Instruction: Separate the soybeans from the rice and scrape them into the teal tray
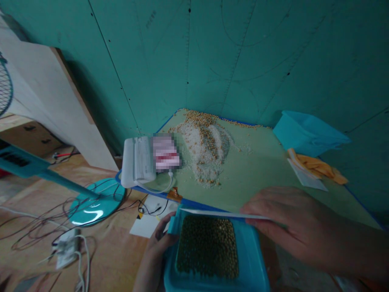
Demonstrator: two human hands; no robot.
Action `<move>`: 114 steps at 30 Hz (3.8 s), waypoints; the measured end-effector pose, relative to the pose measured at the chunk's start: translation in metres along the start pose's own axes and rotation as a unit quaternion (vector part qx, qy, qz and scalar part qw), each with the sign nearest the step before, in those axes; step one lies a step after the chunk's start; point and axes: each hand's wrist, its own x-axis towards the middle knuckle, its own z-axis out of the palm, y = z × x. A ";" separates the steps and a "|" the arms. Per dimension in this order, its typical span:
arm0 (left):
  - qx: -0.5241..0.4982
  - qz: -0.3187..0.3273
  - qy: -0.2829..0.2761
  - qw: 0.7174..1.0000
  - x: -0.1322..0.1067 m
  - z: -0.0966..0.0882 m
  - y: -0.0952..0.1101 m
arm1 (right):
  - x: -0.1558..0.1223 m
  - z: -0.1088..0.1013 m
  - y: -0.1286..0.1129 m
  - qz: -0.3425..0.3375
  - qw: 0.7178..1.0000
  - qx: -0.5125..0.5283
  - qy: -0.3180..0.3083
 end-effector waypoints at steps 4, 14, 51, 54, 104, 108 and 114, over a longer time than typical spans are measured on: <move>-0.001 0.005 -0.026 1.000 0.004 -0.005 -0.005 | 0.002 -0.003 0.002 0.008 1.000 -0.009 -0.007; 0.004 0.028 -0.027 0.999 -0.007 0.007 0.001 | 0.017 -0.019 0.042 0.118 0.990 -0.044 0.065; 0.004 0.059 -0.001 0.998 0.014 -0.001 -0.003 | 0.030 -0.015 0.038 0.101 0.995 -0.003 0.013; 0.003 0.055 -0.001 0.999 0.011 0.000 -0.002 | 0.030 -0.016 0.036 0.099 0.995 -0.009 0.004; -0.022 0.000 0.019 1.000 0.002 0.006 -0.003 | 0.006 -0.006 0.024 0.029 0.999 -0.020 0.041; -0.007 -0.010 0.013 1.000 0.006 -0.001 -0.009 | 0.003 -0.005 0.023 0.012 0.998 -0.025 0.056; 0.007 -0.002 -0.001 1.000 0.007 -0.007 -0.012 | -0.001 -0.007 0.020 0.024 0.999 -0.019 0.036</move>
